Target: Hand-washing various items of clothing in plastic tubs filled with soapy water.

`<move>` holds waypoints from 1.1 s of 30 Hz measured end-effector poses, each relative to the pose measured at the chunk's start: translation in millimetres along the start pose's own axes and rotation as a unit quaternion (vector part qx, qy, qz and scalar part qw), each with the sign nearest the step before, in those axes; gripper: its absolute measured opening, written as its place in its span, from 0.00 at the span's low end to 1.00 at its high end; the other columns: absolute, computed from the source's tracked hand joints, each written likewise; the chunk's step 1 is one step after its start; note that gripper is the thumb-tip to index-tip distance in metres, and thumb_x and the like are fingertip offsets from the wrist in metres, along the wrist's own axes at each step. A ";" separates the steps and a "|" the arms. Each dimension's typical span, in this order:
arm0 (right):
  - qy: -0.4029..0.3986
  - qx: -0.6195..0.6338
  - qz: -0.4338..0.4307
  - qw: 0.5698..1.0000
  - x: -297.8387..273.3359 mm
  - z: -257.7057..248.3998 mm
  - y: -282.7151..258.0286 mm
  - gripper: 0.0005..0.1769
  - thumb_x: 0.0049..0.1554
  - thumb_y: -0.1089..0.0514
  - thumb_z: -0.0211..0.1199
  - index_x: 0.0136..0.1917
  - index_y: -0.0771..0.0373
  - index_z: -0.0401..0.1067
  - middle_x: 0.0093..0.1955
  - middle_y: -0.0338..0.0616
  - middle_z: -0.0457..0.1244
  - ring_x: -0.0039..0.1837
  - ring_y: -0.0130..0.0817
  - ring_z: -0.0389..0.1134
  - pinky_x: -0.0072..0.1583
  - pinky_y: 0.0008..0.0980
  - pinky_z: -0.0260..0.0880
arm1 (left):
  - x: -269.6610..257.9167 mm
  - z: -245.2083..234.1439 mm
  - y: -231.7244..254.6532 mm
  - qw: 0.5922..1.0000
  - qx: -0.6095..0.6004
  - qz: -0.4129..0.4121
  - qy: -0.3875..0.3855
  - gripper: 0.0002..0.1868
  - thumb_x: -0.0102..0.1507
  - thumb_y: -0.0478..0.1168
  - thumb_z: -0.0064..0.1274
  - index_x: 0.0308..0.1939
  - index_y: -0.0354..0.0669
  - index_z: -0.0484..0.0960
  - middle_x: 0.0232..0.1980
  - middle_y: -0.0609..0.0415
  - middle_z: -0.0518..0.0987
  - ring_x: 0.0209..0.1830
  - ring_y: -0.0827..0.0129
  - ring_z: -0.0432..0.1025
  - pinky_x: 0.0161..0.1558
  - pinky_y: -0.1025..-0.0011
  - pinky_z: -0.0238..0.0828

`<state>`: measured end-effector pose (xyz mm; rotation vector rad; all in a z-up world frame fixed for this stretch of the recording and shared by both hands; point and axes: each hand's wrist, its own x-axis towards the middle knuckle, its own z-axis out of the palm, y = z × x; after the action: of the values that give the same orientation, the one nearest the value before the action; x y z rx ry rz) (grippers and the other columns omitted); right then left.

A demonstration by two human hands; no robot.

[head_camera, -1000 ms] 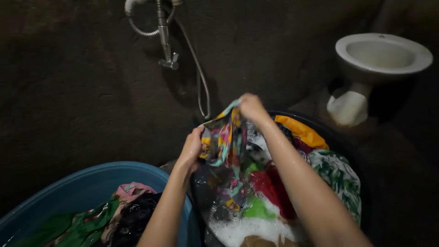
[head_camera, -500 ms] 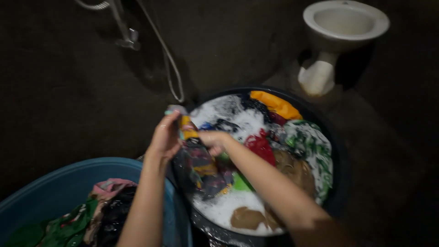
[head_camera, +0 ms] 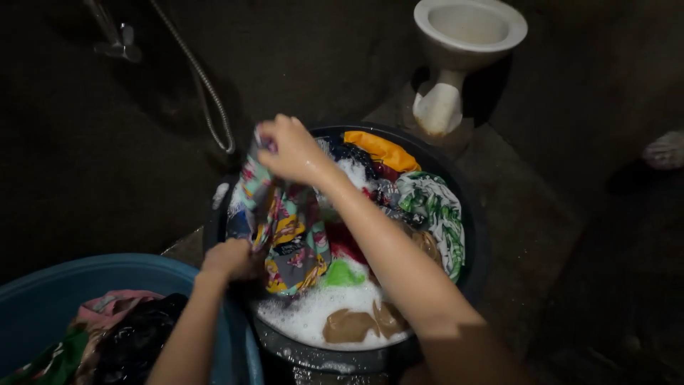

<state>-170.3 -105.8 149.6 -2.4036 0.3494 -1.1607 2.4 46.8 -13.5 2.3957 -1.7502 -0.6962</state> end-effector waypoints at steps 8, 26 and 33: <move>-0.318 -0.053 0.299 0.898 -38.7 19.3 -2.1 0.36 0.55 0.27 0.63 0.49 0.65 0.78 0.53 0.55 0.67 0.53 0.46 0.69 0.58 0.48 0.71 | 0.5 -66.2 13.6 0.722 -0.690 0.047 -0.007 0.13 0.68 0.42 0.44 0.50 0.37 0.77 0.44 0.45 0.79 0.39 0.58 0.72 0.45 0.61 0.68; -0.125 0.413 0.381 0.818 -79.1 115.0 64.7 0.16 0.59 0.55 0.57 0.58 0.63 0.71 0.50 0.40 0.68 0.51 0.31 0.68 0.55 0.31 0.69 | -32.8 -98.0 36.7 0.650 -0.734 0.198 0.003 0.19 0.60 0.37 0.62 0.53 0.36 0.75 0.44 0.49 0.82 0.43 0.60 0.77 0.47 0.59 0.76; 0.098 0.579 0.353 0.728 -30.6 22.5 45.5 0.09 0.63 0.57 0.51 0.48 0.61 0.70 0.46 0.46 0.69 0.48 0.38 0.70 0.52 0.41 0.72 | -14.1 -47.8 -23.8 0.925 -0.378 -0.015 -0.017 0.20 0.56 0.44 0.65 0.49 0.43 0.81 0.43 0.51 0.85 0.45 0.65 0.78 0.53 0.65 0.74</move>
<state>-172.8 -126.5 94.2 -0.8982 0.3809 -0.8282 39.6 58.8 25.4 1.8685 -1.1350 -1.1572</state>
